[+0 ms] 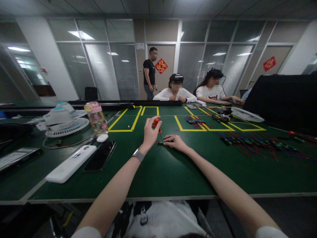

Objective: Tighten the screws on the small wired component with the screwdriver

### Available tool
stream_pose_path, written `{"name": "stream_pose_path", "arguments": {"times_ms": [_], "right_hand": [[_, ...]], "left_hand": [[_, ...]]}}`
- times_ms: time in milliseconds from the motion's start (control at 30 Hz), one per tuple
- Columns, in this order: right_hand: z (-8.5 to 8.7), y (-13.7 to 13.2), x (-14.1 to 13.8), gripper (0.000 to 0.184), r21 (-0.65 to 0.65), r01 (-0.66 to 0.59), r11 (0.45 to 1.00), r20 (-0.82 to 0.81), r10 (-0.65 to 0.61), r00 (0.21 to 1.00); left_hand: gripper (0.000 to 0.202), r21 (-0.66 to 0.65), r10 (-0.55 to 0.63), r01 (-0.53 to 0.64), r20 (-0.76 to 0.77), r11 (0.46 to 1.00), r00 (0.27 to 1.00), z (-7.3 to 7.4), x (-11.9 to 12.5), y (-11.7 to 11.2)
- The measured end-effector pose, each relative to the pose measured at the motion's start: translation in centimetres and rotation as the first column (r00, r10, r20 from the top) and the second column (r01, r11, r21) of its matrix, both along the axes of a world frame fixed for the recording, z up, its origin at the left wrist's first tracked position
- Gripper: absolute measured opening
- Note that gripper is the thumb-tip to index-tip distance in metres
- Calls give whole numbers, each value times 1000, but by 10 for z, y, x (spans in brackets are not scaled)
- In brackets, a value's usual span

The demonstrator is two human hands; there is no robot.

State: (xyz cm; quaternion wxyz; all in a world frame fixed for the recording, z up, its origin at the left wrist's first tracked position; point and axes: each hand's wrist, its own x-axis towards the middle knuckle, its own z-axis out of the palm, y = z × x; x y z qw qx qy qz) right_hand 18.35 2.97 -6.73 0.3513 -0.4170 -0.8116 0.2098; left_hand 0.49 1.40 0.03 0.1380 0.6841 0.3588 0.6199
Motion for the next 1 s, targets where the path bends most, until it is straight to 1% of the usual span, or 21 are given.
{"name": "stream_pose_path", "arguments": {"times_ms": [133,267,400,567,700,833,933,1000], "right_hand": [[2,-2,0,20,-6,11,1000,-2,-11,1000],[3,-3,0,20,-16,7,1000,-9,-8,1000],[3,-4,-1,21,-15,1,1000,-31,-1,1000],[2,-4,-1,19,15,6,1000,-70,-5,998],[0,-3,-1,16,-2,17,1000,-92,-18,996],[-2,-1,-1,15,-12,17,1000,-88,-18,996],[-3,0,-1,15,-10,13,1000,-87,-13,996],[-3,0,-1,15,-8,13,1000,-86,-13,996]], "left_hand": [[32,20,38,-37,-36,999,999,3,-1,-2],[31,19,15,-14,-12,1000,1000,2,-1,-1],[28,41,18,-18,-10,999,1000,1,-1,0],[34,17,25,-24,-34,1000,999,0,-2,0],[37,21,34,-33,-56,999,998,1,-2,0],[33,32,2,-1,-34,999,999,1,-1,0],[29,43,8,-7,-32,999,999,1,-1,0],[30,44,13,-12,-39,999,999,1,-1,0]]}}
